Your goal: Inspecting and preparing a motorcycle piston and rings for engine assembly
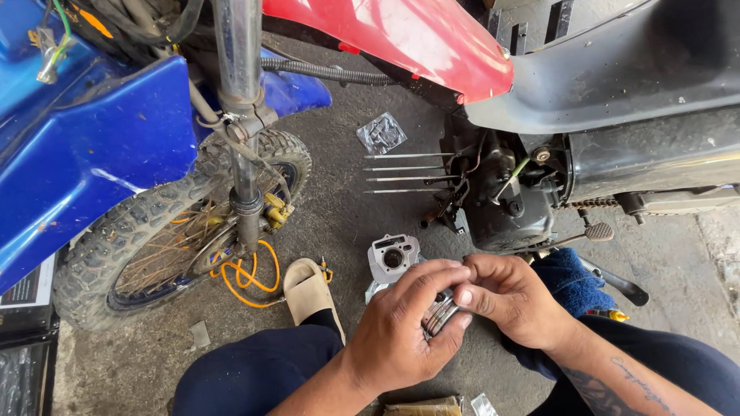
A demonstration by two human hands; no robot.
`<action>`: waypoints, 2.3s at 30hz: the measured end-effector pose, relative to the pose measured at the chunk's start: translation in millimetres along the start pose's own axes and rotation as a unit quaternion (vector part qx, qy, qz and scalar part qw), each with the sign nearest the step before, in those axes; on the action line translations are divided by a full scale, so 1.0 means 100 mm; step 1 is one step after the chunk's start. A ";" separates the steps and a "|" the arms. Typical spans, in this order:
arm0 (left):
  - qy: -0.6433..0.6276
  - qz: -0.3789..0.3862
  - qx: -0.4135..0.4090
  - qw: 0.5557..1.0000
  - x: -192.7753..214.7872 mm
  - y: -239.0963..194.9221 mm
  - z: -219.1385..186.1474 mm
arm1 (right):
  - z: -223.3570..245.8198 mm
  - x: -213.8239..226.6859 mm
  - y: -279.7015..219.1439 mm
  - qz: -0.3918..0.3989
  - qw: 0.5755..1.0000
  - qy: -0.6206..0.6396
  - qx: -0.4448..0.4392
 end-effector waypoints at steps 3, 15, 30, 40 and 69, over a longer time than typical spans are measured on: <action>0.069 -0.049 -0.017 0.996 0.01 0.02 0.02 | 0.03 -0.04 0.02 -0.022 0.998 -0.059 0.001; 0.171 -0.049 0.038 0.983 -0.07 -0.05 0.24 | 0.14 -0.51 0.01 -0.137 0.964 -0.223 0.044; 0.166 -0.036 0.057 0.984 -0.09 -0.05 0.26 | 0.09 -0.47 0.00 -0.181 0.939 -0.294 0.006; -0.243 0.066 0.133 0.959 0.14 -0.04 0.37 | 0.07 -0.22 0.03 -0.151 0.981 -0.124 0.015; 0.006 -0.004 0.064 0.998 0.28 -0.08 0.16 | 0.27 -0.20 -0.03 -0.002 0.978 -0.203 0.039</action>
Point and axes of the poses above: each hand's wrist, its own y-axis towards the middle knuckle, its own x-axis out of the back of the hand, z = x × y, the point moved 2 cm from there along y, towards the middle knuckle, and after that the axes turned 8 degrees about z, right-handed, at the moved point
